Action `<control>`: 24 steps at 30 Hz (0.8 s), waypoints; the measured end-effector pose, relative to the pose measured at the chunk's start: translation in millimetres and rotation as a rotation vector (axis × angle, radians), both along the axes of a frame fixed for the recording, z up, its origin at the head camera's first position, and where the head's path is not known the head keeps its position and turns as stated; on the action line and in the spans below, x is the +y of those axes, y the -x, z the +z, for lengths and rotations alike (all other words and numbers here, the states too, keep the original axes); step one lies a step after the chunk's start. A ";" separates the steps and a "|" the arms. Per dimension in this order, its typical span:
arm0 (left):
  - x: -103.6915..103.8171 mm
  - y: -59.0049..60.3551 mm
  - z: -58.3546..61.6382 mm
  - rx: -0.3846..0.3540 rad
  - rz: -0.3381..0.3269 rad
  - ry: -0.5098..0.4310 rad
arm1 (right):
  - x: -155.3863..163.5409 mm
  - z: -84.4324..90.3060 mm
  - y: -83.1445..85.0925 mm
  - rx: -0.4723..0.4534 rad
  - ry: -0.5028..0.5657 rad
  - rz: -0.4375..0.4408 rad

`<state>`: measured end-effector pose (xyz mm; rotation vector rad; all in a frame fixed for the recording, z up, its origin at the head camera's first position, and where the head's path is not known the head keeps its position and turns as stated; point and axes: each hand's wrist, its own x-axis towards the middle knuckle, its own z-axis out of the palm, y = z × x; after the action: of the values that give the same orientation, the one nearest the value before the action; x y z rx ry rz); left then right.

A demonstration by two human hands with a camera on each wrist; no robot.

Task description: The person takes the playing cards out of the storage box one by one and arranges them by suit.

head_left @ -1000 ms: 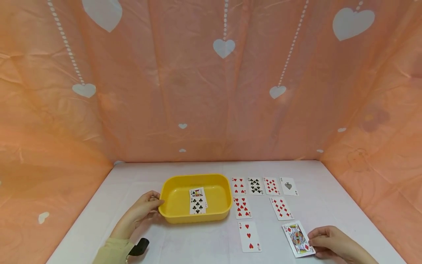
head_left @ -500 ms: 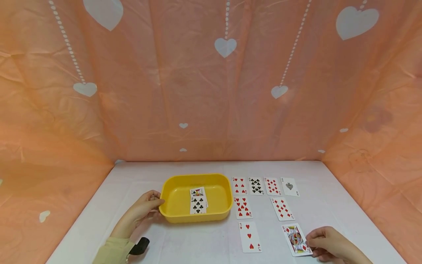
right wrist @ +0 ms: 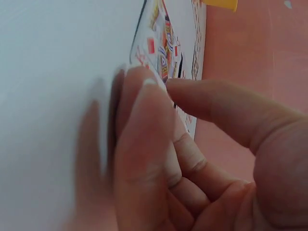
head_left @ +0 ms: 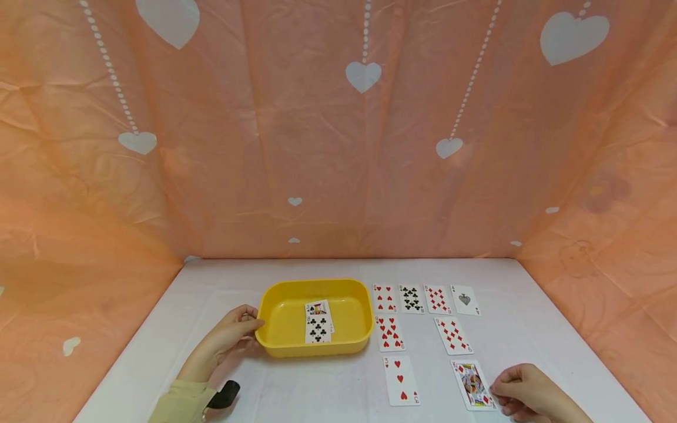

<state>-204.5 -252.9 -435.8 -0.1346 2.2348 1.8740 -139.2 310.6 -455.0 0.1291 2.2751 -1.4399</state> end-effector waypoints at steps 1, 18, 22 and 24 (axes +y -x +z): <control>-0.1 -0.2 0.0 -0.001 -0.002 -0.002 | 0.0 0.4 -0.2 0.006 -0.008 0.000; -0.7 -1.3 0.3 0.017 -0.034 -0.028 | -31.7 67.7 51.4 0.376 -0.030 0.214; 0.2 -0.2 1.5 0.022 -0.028 -0.017 | -59.9 88.4 71.9 0.444 0.002 0.288; -0.1 0.2 2.0 0.029 -0.043 -0.014 | -76.0 96.8 81.4 0.463 0.010 0.324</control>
<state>-204.7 -253.0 -433.7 -0.0574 2.2251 1.8804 -220.6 234.6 -358.3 -0.6088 2.4891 -1.4123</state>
